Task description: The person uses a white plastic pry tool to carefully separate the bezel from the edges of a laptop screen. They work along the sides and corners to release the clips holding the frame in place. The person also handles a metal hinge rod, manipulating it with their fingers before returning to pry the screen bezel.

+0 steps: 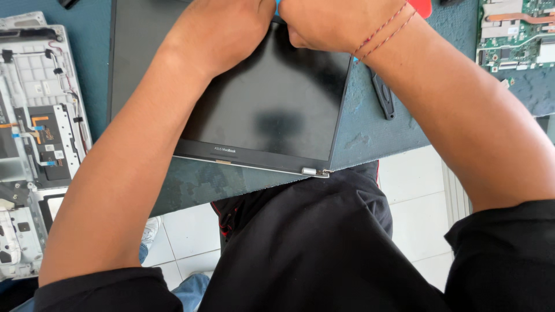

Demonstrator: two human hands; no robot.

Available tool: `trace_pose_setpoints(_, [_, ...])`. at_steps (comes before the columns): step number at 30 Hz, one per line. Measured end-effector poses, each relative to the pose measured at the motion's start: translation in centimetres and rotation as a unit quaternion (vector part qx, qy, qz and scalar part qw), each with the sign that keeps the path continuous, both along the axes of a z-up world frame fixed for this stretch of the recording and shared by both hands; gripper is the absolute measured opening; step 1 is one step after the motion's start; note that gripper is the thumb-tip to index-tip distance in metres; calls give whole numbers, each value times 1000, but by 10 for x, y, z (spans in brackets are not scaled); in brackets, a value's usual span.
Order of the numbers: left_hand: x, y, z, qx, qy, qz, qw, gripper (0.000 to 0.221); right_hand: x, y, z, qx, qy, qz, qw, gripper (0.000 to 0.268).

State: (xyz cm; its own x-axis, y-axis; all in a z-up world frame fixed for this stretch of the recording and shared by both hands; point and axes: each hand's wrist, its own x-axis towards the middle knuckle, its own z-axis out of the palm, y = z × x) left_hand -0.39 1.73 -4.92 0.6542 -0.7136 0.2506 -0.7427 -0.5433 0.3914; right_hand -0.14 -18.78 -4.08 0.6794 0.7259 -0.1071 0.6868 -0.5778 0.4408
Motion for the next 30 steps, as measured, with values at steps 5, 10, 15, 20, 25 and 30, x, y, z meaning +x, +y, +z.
trace_pose_setpoints(5, [-4,1,0,180,-117,-10,977,11,-1,-16,12,48,49,9,998,26])
trace_pose_setpoints(10, [-11,8,23,90,-92,-6,992,16,-9,-29,41,228,363,-181,885,23])
trace_pose_setpoints(15, [-27,13,36,56,-38,58,996,16,-28,-38,43,308,305,-136,891,17])
trace_pose_setpoints(20, [-35,-1,29,33,-26,133,990,27,-34,-30,34,337,237,-135,901,12])
trace_pose_setpoints(25, [-30,-5,25,-10,-13,140,990,17,-42,-27,41,413,252,-187,855,20])
trace_pose_setpoints(30, [-25,-10,32,11,-20,143,989,14,-48,-28,38,403,243,-182,864,14])
